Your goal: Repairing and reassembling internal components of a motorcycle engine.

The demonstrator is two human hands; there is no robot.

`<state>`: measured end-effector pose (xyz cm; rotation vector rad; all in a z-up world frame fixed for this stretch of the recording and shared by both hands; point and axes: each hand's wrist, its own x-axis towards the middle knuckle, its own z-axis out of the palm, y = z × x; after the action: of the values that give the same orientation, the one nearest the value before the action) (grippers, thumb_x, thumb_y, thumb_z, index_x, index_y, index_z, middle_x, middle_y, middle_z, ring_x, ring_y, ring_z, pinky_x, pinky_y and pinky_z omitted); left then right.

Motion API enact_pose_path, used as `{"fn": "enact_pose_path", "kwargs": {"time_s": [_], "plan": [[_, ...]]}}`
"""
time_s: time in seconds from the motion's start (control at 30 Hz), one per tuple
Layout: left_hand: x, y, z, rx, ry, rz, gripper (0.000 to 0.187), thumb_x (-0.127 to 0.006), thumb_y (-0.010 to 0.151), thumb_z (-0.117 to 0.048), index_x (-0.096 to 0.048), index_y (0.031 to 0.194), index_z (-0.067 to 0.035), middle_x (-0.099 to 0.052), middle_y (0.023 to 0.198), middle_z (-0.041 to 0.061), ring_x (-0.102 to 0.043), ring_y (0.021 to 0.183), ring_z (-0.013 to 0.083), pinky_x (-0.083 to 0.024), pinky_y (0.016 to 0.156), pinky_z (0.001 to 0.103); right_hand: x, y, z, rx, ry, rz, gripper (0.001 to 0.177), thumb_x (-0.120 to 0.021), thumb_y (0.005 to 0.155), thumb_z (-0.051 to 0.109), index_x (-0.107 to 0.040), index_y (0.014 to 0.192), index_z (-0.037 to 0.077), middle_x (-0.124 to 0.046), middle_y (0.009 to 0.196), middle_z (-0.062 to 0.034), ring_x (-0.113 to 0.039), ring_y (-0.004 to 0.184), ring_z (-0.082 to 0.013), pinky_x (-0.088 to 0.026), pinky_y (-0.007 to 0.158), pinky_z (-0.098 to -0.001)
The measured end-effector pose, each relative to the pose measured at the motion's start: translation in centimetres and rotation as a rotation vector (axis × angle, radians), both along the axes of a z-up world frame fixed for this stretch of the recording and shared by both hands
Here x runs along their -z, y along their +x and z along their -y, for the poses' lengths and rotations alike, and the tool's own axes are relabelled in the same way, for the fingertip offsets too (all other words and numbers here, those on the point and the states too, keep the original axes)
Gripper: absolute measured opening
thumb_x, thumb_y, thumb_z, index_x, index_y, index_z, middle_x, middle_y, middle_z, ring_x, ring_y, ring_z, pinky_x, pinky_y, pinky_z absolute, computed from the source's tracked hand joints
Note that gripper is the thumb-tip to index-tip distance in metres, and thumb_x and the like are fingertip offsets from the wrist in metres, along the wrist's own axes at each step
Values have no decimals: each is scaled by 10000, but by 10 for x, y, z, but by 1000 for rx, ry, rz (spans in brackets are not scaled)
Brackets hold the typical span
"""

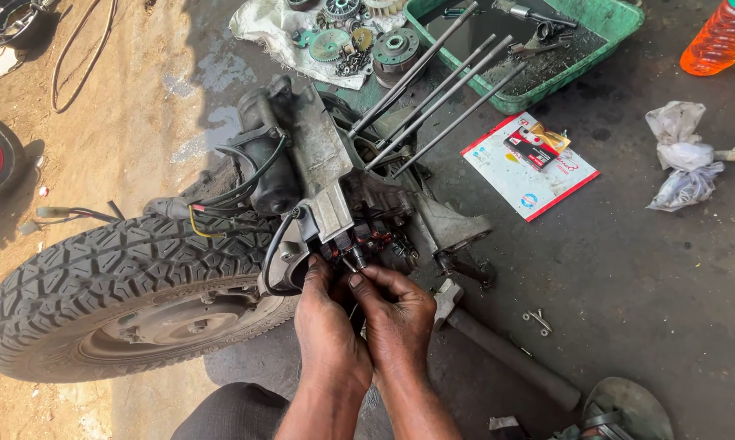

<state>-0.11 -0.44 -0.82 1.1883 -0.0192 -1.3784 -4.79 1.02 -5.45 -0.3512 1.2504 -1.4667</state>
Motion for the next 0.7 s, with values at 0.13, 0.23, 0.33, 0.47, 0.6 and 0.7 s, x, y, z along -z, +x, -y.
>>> {"fn": "enact_pose_path", "kwargs": {"time_s": [0.13, 0.23, 0.33, 0.47, 0.6, 0.7], "plan": [[-4, 0, 2, -6, 2, 34, 361, -445, 1046, -329, -660, 1115, -47, -691, 1000, 66, -641, 941, 195, -518, 876, 361, -10, 0, 4, -22, 42, 51, 123, -787, 806, -2, -779, 929, -7, -788, 845, -105, -732, 728, -138, -601, 661, -270], [-17, -4, 2, 1, 44, 39, 375, -427, 1039, -329, -665, 1109, -46, -695, 990, 69, -648, 934, 190, -526, 872, 353, -16, -1, 7, -52, 71, 35, 104, -794, 801, 16, -756, 897, 8, -784, 825, -113, -746, 722, -148, -616, 654, -274], [-20, -4, 0, -1, 86, 51, 374, -426, 1037, -330, -660, 1093, -43, -692, 970, 73, -655, 919, 181, -540, 851, 344, -22, 0, 8, -62, 88, 15, 82, -800, 807, 32, -753, 871, 11, -781, 801, -108, -739, 700, -146, -609, 629, -270], [-15, -1, -1, 20, 83, 71, 374, -452, 1035, -344, -651, 1055, -28, -678, 917, 89, -644, 846, 182, -542, 781, 338, -30, 1, 7, -78, 110, -50, 62, -789, 839, 68, -780, 839, 6, -765, 723, -99, -705, 620, -146, -570, 546, -274], [-12, 2, -2, 13, 125, 113, 360, -483, 1026, -349, -651, 1038, -30, -666, 896, 77, -629, 818, 171, -534, 745, 333, -37, 1, 7, -110, 134, -135, 116, -776, 869, 102, -794, 811, 3, -750, 675, -110, -666, 569, -150, -522, 501, -285], [-12, 1, -2, 36, 138, 148, 378, -542, 1033, -375, -635, 1001, -10, -623, 858, 79, -587, 768, 179, -503, 677, 354, -38, -2, 7, -146, 145, -196, 119, -772, 865, 116, -805, 815, 14, -765, 689, -104, -678, 576, -138, -526, 512, -280]]}}
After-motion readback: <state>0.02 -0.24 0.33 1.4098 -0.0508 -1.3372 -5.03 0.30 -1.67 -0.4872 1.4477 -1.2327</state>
